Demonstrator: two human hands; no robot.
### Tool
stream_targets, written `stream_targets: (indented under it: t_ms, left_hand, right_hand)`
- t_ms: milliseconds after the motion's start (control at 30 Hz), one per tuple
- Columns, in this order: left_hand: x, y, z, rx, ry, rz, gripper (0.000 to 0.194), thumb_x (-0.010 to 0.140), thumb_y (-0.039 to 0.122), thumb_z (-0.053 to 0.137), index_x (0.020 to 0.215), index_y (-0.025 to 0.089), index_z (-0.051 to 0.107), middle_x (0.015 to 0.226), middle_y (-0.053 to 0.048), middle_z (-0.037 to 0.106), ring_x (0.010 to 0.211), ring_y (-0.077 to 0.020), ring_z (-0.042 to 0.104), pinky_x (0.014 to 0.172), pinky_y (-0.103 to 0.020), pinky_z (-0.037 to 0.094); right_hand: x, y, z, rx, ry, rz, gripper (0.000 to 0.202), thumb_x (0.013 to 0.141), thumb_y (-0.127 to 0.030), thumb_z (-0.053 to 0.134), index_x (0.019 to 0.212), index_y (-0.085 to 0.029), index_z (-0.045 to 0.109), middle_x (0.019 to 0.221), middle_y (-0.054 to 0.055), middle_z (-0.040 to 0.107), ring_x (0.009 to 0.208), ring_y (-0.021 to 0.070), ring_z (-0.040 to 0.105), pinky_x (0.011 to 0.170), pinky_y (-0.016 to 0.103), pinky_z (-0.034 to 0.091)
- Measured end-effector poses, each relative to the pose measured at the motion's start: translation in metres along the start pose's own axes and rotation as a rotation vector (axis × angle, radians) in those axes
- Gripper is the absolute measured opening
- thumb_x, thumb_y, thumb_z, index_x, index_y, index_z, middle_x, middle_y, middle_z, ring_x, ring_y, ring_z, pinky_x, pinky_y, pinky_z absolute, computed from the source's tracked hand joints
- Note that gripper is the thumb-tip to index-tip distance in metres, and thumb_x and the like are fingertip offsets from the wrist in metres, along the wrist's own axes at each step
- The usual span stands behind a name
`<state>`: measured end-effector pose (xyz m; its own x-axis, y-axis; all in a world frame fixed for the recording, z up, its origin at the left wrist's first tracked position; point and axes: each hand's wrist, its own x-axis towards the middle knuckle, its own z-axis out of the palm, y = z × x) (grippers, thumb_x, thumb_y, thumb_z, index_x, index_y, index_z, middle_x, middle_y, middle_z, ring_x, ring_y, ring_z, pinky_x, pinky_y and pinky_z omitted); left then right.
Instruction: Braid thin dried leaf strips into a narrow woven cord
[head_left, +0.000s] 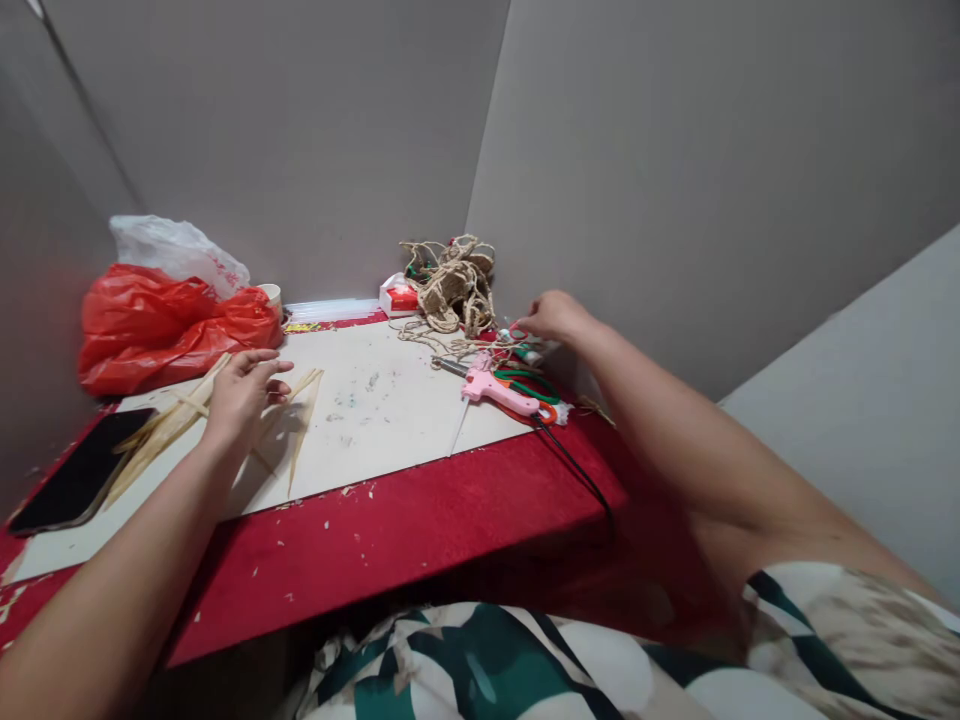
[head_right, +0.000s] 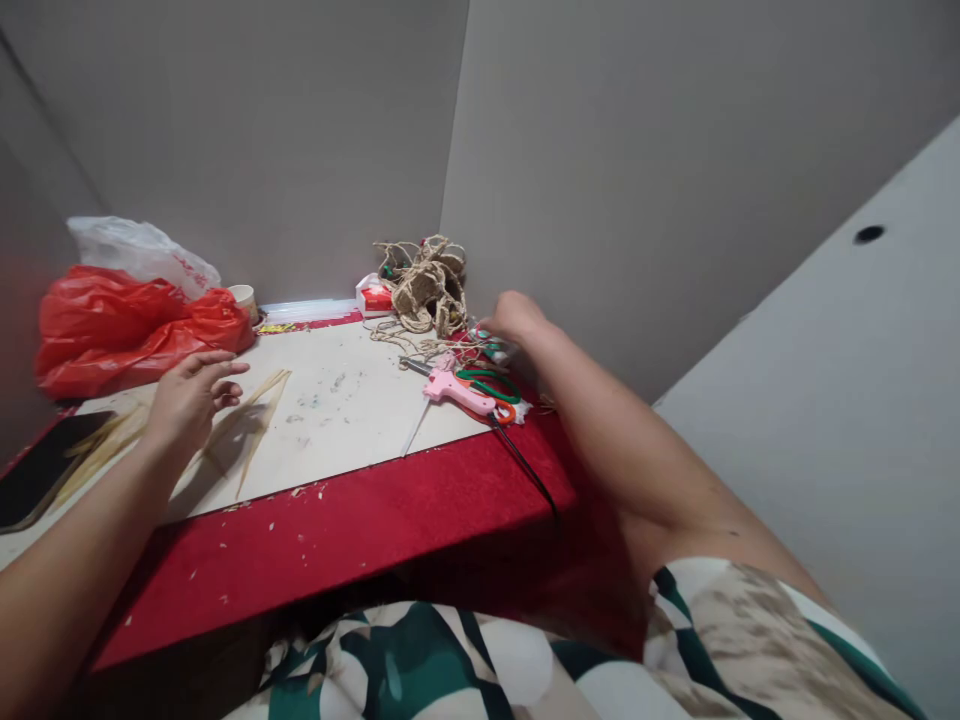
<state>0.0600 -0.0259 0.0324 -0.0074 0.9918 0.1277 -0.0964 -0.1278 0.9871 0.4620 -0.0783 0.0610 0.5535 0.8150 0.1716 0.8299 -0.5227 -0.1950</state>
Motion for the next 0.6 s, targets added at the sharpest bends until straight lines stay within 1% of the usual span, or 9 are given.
stream_targets:
  t_ms: [100,167,233,333,400,467,533,600]
  left_hand:
    - [0.003,0.010,-0.008,-0.012,0.057,0.098,0.021,0.061,0.021,0.068,0.079,0.017,0.058,0.075,-0.001,0.067,0.046,-0.0076,0.052,0.045,-0.021,0.042]
    - [0.004,0.014,-0.013,-0.020,0.109,0.125,0.017,0.062,0.019,0.067,0.077,0.018,0.058,0.072,0.000,0.066,0.048,-0.0081,0.052,0.046,-0.021,0.041]
    - [0.004,0.018,-0.017,-0.017,0.119,0.121,0.014,0.065,0.017,0.068,0.076,0.018,0.058,0.071,0.000,0.065,0.053,-0.0089,0.052,0.050,-0.022,0.042]
    - [-0.001,0.023,-0.015,-0.037,0.074,0.106,0.013,0.068,0.015,0.069,0.076,0.018,0.059,0.071,0.001,0.065,0.059,-0.0104,0.052,0.054,-0.024,0.041]
    - [-0.008,0.030,-0.007,-0.050,0.039,0.118,0.013,0.069,0.016,0.070,0.077,0.018,0.061,0.073,0.001,0.066,0.059,-0.0106,0.052,0.055,-0.025,0.041]
    - [-0.023,0.041,0.006,-0.051,-0.009,0.145,0.012,0.070,0.018,0.070,0.080,0.018,0.063,0.077,-0.001,0.068,0.058,-0.0104,0.052,0.054,-0.026,0.042]
    - [-0.042,0.054,0.020,-0.049,-0.072,0.173,0.014,0.071,0.021,0.070,0.084,0.017,0.065,0.082,-0.004,0.069,0.059,-0.0111,0.055,0.053,-0.026,0.043]
    - [-0.062,0.064,0.034,-0.052,-0.197,0.164,0.020,0.073,0.026,0.069,0.091,0.016,0.067,0.090,-0.008,0.070,0.059,-0.0111,0.058,0.052,-0.025,0.045]
  right_hand:
    - [-0.002,-0.001,-0.006,0.182,0.061,-0.011,0.019,0.082,-0.019,0.055,0.073,-0.008,0.067,0.053,0.005,0.048,0.061,0.0165,0.053,0.058,0.029,0.037]
    - [-0.008,-0.006,-0.020,0.367,0.108,-0.066,0.021,0.083,-0.019,0.052,0.073,-0.008,0.066,0.049,0.002,0.044,0.051,0.0119,0.045,0.051,0.026,0.034]
    - [-0.019,-0.014,-0.043,0.533,0.169,-0.195,0.023,0.085,-0.022,0.053,0.071,-0.009,0.065,0.046,-0.001,0.041,0.046,0.0083,0.038,0.046,0.023,0.031]
    - [-0.043,-0.031,-0.083,0.674,0.184,-0.413,0.028,0.087,-0.028,0.053,0.068,-0.010,0.063,0.046,-0.003,0.037,0.043,0.0049,0.033,0.044,0.020,0.025]
    - [-0.061,-0.047,-0.102,0.707,0.139,-0.558,0.029,0.087,-0.028,0.053,0.067,-0.009,0.064,0.046,-0.004,0.036,0.044,0.0033,0.033,0.045,0.018,0.024]
    - [-0.079,-0.066,-0.110,0.693,0.026,-0.743,0.025,0.085,-0.025,0.057,0.069,-0.008,0.064,0.050,-0.003,0.038,0.048,0.0029,0.037,0.048,0.017,0.024]
    - [-0.095,-0.086,-0.106,0.669,-0.129,-0.886,0.019,0.082,-0.021,0.062,0.071,-0.006,0.065,0.054,-0.002,0.043,0.055,0.0046,0.042,0.051,0.018,0.026]
    - [-0.110,-0.107,-0.098,0.617,-0.261,-0.961,0.015,0.080,-0.020,0.064,0.074,-0.006,0.065,0.058,0.000,0.047,0.061,0.0074,0.046,0.053,0.020,0.028]
